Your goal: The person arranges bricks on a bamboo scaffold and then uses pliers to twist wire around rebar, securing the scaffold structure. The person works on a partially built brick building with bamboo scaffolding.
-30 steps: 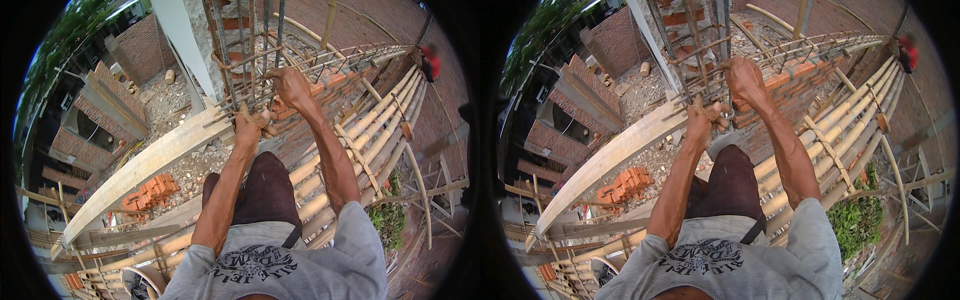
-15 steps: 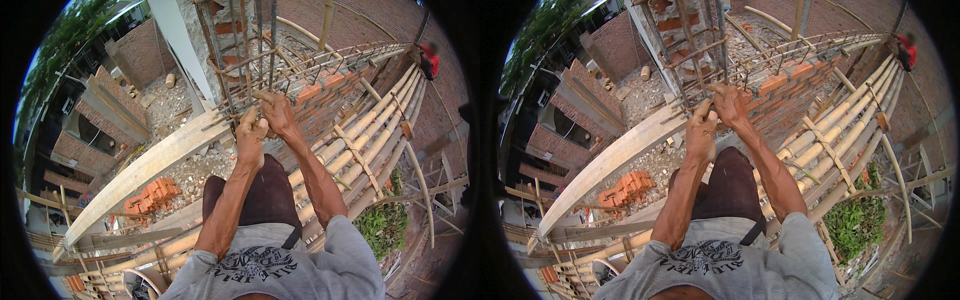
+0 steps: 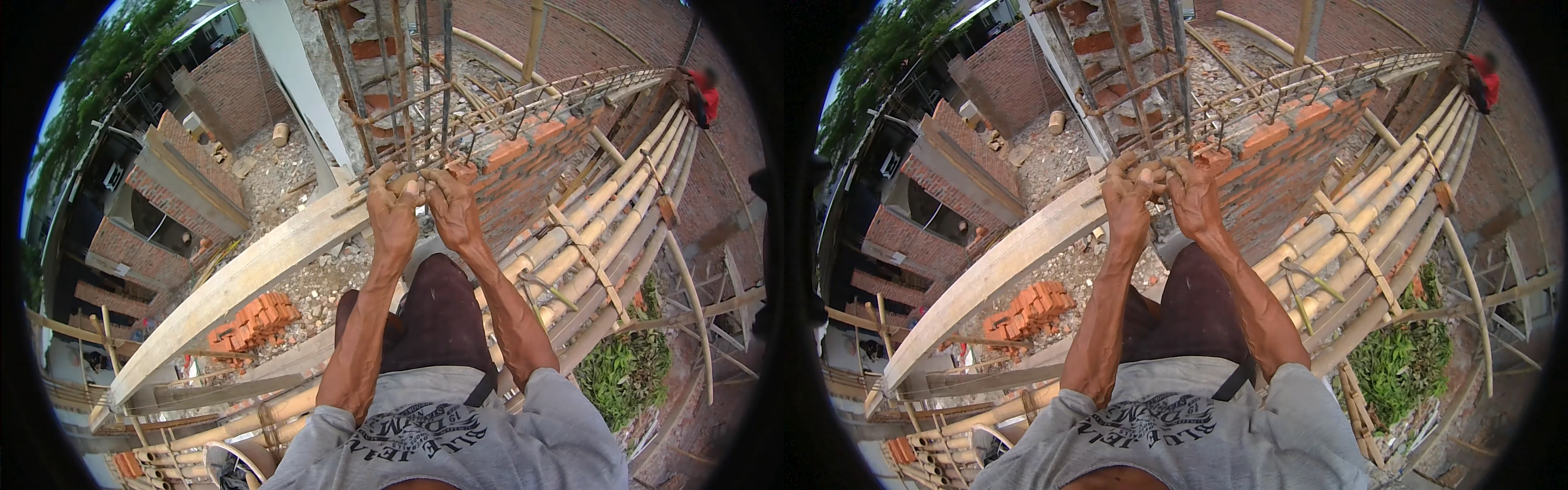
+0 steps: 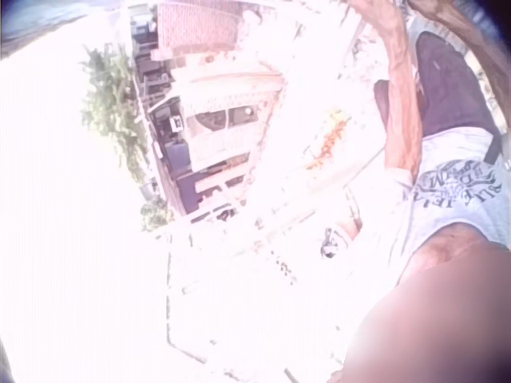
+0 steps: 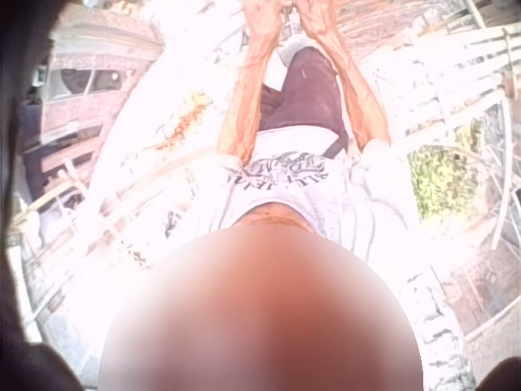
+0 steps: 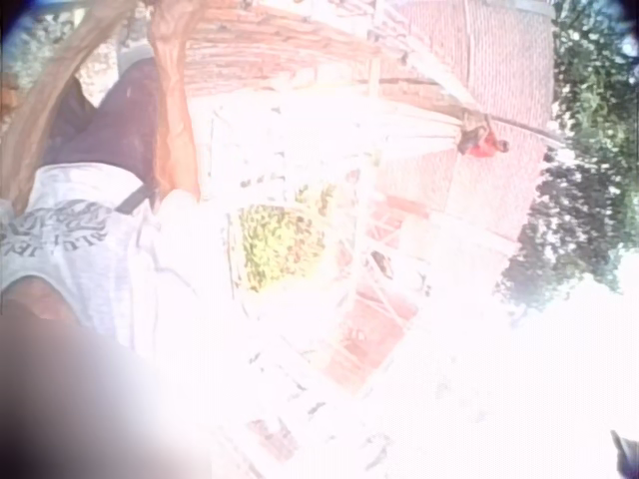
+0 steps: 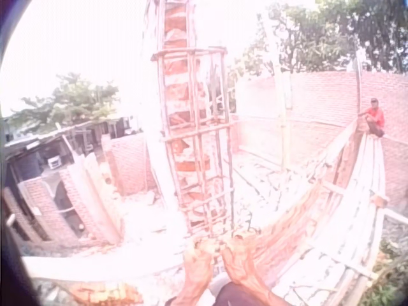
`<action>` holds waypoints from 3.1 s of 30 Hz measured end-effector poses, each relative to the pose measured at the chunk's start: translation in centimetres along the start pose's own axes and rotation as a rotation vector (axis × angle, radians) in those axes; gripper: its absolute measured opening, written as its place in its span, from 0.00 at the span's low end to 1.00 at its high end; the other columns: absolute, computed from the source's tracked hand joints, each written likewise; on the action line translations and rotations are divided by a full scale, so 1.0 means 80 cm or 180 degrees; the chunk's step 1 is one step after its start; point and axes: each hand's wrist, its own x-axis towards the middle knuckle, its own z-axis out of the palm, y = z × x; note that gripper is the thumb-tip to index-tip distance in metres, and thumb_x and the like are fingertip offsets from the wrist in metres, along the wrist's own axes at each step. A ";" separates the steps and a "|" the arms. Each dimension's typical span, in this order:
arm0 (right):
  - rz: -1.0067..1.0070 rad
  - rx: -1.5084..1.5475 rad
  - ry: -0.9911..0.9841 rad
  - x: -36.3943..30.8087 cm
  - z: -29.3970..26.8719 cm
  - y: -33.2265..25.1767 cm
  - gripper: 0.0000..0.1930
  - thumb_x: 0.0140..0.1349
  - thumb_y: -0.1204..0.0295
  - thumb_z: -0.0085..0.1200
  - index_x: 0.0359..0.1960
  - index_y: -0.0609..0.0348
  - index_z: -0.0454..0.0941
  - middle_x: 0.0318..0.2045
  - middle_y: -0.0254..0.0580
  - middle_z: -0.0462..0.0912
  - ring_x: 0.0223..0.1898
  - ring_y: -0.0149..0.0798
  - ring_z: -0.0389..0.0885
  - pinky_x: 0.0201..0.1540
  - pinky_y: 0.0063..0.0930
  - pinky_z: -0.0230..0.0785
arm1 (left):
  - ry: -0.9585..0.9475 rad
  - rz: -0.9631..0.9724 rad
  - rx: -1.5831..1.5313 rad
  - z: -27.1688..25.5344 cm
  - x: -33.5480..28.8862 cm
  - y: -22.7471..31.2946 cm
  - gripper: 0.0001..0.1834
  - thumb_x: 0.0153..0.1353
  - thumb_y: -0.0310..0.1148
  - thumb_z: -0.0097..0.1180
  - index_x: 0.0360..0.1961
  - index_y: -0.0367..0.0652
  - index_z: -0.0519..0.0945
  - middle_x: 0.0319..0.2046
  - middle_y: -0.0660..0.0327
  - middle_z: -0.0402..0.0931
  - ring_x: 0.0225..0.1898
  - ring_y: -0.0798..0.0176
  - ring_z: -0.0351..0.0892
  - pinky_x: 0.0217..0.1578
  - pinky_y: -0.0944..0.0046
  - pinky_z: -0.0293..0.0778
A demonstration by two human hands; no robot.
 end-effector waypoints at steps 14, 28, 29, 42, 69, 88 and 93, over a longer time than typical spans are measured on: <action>-0.0573 -0.1471 -0.0193 0.020 -0.010 0.001 0.14 0.63 0.71 0.57 0.48 0.64 0.78 0.35 0.54 0.77 0.35 0.55 0.79 0.36 0.43 0.70 | 0.0157 -0.0166 -0.0502 0.010 -0.006 -0.031 0.26 0.67 0.19 0.52 0.64 0.21 0.64 0.57 0.45 0.75 0.55 0.58 0.78 0.54 0.64 0.75; -0.0773 -0.1898 -0.0312 0.033 -0.007 0.007 0.09 0.64 0.67 0.57 0.36 0.61 0.76 0.31 0.52 0.76 0.30 0.59 0.78 0.33 0.48 0.68 | 0.0252 -0.1070 -0.0705 0.036 -0.028 -0.025 0.19 0.63 0.17 0.43 0.56 0.33 0.72 0.34 0.61 0.79 0.26 0.72 0.76 0.25 0.70 0.75; -0.0723 -0.1710 -0.0379 0.037 -0.009 0.005 0.10 0.64 0.66 0.56 0.36 0.61 0.76 0.30 0.52 0.76 0.31 0.59 0.78 0.34 0.49 0.68 | 0.0186 -0.1121 -0.0639 0.035 -0.030 -0.024 0.18 0.64 0.18 0.43 0.55 0.34 0.72 0.32 0.62 0.79 0.23 0.74 0.74 0.21 0.72 0.71; -0.0665 -0.2066 -0.0435 0.025 0.002 -0.017 0.12 0.63 0.67 0.56 0.39 0.62 0.73 0.31 0.56 0.75 0.34 0.62 0.77 0.36 0.51 0.67 | -0.0283 -0.0708 -0.0132 0.021 -0.030 -0.047 0.09 0.68 0.26 0.50 0.31 0.37 0.80 0.18 0.67 0.73 0.15 0.76 0.65 0.14 0.70 0.55; -0.1247 -0.2494 -0.0834 0.022 -0.007 0.003 0.11 0.55 0.80 0.54 0.40 0.66 0.72 0.40 0.53 0.71 0.44 0.57 0.77 0.38 0.48 0.71 | -0.0774 -0.1640 -0.0334 -0.017 -0.003 0.080 0.12 0.71 0.25 0.48 0.47 0.23 0.75 0.30 0.51 0.81 0.23 0.69 0.76 0.21 0.71 0.77; 0.1042 -0.0313 0.0025 -0.034 -0.066 0.061 0.20 0.67 0.59 0.54 0.36 0.70 0.78 0.23 0.49 0.77 0.27 0.51 0.77 0.33 0.41 0.71 | -0.0607 0.0477 0.2673 -0.022 0.007 0.013 0.32 0.66 0.24 0.50 0.71 0.32 0.59 0.38 0.45 0.82 0.31 0.61 0.83 0.33 0.62 0.77; 0.2171 -0.3542 0.0043 -0.196 -0.229 0.130 0.22 0.62 0.56 0.59 0.40 0.69 0.78 0.32 0.60 0.83 0.38 0.59 0.81 0.45 0.50 0.72 | -0.0859 0.0563 0.2934 -0.019 0.031 0.013 0.30 0.65 0.23 0.50 0.69 0.33 0.64 0.28 0.50 0.83 0.25 0.64 0.82 0.28 0.62 0.76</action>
